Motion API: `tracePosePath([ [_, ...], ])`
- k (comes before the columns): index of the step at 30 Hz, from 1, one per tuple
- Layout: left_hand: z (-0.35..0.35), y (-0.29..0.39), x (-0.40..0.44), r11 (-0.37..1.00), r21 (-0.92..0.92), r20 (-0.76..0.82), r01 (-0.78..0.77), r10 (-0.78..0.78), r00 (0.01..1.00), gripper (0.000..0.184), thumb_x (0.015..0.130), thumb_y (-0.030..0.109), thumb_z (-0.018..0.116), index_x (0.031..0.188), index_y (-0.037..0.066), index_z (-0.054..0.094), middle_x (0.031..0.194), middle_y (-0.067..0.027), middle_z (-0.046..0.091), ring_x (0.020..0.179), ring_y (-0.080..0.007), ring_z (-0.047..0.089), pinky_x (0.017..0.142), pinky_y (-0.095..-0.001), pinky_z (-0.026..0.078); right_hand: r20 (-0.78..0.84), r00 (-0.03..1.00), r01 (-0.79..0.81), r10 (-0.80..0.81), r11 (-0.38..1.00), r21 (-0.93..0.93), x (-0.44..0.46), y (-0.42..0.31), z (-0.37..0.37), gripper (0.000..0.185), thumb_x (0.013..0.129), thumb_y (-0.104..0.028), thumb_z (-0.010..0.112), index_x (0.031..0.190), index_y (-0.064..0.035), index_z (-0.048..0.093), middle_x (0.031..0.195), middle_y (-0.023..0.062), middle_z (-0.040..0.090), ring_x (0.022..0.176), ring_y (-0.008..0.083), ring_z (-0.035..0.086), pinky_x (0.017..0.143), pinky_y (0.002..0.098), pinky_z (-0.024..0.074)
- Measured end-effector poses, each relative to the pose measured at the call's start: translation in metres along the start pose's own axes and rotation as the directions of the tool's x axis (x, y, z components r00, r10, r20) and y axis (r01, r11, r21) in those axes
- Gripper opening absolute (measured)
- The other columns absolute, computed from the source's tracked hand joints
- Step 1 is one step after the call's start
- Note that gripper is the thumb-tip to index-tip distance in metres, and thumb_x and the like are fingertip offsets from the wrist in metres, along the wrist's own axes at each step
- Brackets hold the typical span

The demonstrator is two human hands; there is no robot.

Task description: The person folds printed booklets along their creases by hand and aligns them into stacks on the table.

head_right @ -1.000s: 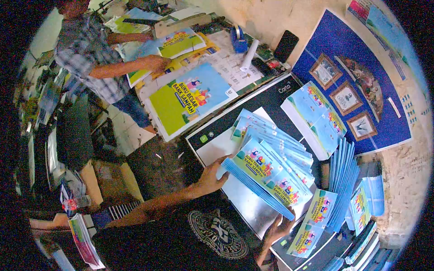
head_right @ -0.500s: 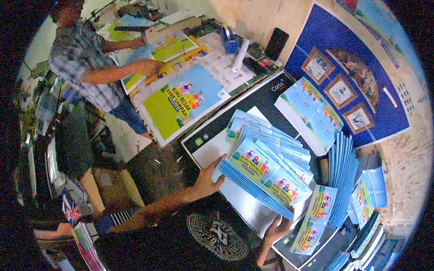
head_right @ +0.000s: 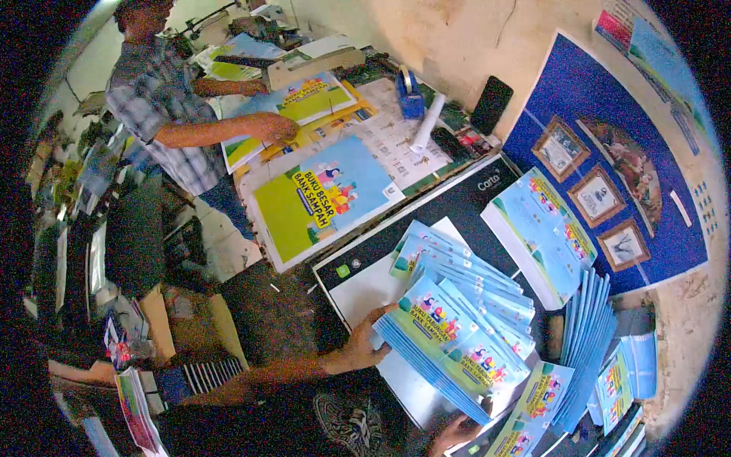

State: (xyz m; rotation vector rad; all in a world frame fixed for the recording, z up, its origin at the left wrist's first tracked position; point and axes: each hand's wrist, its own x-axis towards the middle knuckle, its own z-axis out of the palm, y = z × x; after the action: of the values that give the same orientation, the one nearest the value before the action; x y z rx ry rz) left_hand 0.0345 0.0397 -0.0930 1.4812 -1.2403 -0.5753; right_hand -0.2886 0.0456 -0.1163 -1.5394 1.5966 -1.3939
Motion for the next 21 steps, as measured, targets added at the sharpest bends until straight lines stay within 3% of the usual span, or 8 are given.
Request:
tracePosePath([
  [7, 0.008, -0.007, 0.000, 0.992, 0.103, -0.076, -0.067, 0.075, 0.994, 0.072, 0.078, 0.007, 0.073, 0.143, -0.002, 0.043, 0.134, -0.0242, 0.055, 0.122, -0.0399, 0.058, 0.103, -0.0446, 0.048, 0.026, 0.998, 0.056, -0.054, 0.995, -0.085, 0.011, -0.016, 0.008, 0.049, 0.102, -0.018, 0.057, 0.140, 0.0115, 0.048, 0.141, 0.0239, 0.055, 0.131, 0.0343, 0.052, 0.114, 0.0452, 0.0373],
  [9, 0.006, -0.010, -0.004, 0.992, 0.124, -0.064, -0.011, 0.019, 0.998, 0.071, 0.077, 0.009, 0.075, 0.140, -0.003, 0.045, 0.131, -0.0243, 0.058, 0.120, -0.0399, 0.060, 0.101, -0.0444, 0.049, -0.024, 0.993, -0.114, 0.112, 0.985, -0.132, -0.014, 0.037, -0.013, 0.052, 0.101, -0.022, 0.059, 0.139, 0.0112, 0.048, 0.140, 0.0235, 0.056, 0.131, 0.0347, 0.052, 0.114, 0.0454, 0.0363],
  [11, 0.009, -0.005, 0.003, 0.993, 0.113, -0.073, -0.024, 0.033, 0.997, 0.068, 0.075, 0.012, 0.077, 0.135, -0.004, 0.049, 0.125, -0.0248, 0.061, 0.117, -0.0405, 0.061, 0.099, -0.0445, 0.049, -0.069, 0.997, -0.048, 0.046, 0.998, -0.027, 0.005, -0.017, 0.008, 0.056, 0.099, -0.026, 0.064, 0.139, 0.0105, 0.050, 0.140, 0.0225, 0.056, 0.130, 0.0334, 0.054, 0.113, 0.0442, 0.0382],
  [14, 0.004, 0.003, 0.009, 0.958, 0.262, -0.036, -0.114, 0.127, 0.991, 0.065, 0.078, 0.016, 0.076, 0.134, -0.006, 0.050, 0.124, -0.0256, 0.061, 0.116, -0.0409, 0.061, 0.100, -0.0448, 0.049, -0.052, 0.998, -0.021, 0.022, 0.999, 0.024, 0.000, -0.006, 0.006, 0.057, 0.098, -0.026, 0.066, 0.138, 0.0104, 0.050, 0.138, 0.0212, 0.057, 0.128, 0.0310, 0.055, 0.111, 0.0425, 0.0402],
  [18, 0.001, 0.004, 0.008, 0.961, 0.231, 0.001, -0.154, 0.158, 0.987, 0.063, 0.083, 0.023, 0.073, 0.131, -0.011, 0.049, 0.124, -0.0283, 0.058, 0.118, -0.0438, 0.057, 0.106, -0.0503, 0.042, -0.080, 0.995, 0.063, -0.064, 0.998, -0.010, 0.000, -0.002, 0.006, 0.052, 0.099, -0.022, 0.065, 0.139, 0.0084, 0.051, 0.134, 0.0207, 0.061, 0.124, 0.0298, 0.058, 0.106, 0.0401, 0.0440],
  [19, 0.008, -0.012, -0.006, 0.992, 0.057, -0.074, -0.110, 0.114, 0.991, 0.070, 0.086, 0.027, 0.072, 0.136, -0.011, 0.042, 0.131, -0.0277, 0.053, 0.124, -0.0408, 0.052, 0.110, -0.0506, 0.037, -0.072, 0.997, 0.007, -0.010, 0.999, -0.040, -0.003, 0.008, 0.003, 0.048, 0.097, -0.016, 0.067, 0.137, 0.0064, 0.054, 0.131, 0.0207, 0.062, 0.122, 0.0280, 0.059, 0.103, 0.0386, 0.0466],
  [20, 0.009, -0.025, -0.012, 0.995, 0.062, -0.092, -0.079, 0.085, 0.992, 0.074, 0.088, 0.031, 0.072, 0.140, -0.011, 0.036, 0.135, -0.0266, 0.049, 0.127, -0.0389, 0.049, 0.111, -0.0496, 0.035, -0.018, 0.997, -0.076, 0.075, 0.996, -0.047, 0.002, -0.004, 0.007, 0.043, 0.095, -0.010, 0.068, 0.133, 0.0049, 0.056, 0.131, 0.0202, 0.062, 0.119, 0.0263, 0.060, 0.100, 0.0374, 0.0484],
  [21, 0.014, -0.035, -0.016, 0.998, 0.046, -0.073, -0.048, 0.051, 0.996, 0.079, 0.090, 0.034, 0.071, 0.143, -0.010, 0.031, 0.139, -0.0256, 0.046, 0.130, -0.0369, 0.046, 0.113, -0.0486, 0.033, -0.159, 0.982, -0.099, 0.105, 0.994, 0.049, -0.020, 0.027, 0.008, 0.045, 0.088, -0.012, 0.072, 0.127, 0.0070, 0.061, 0.126, 0.0183, 0.066, 0.118, 0.0288, 0.062, 0.104, 0.0402, 0.0456],
])
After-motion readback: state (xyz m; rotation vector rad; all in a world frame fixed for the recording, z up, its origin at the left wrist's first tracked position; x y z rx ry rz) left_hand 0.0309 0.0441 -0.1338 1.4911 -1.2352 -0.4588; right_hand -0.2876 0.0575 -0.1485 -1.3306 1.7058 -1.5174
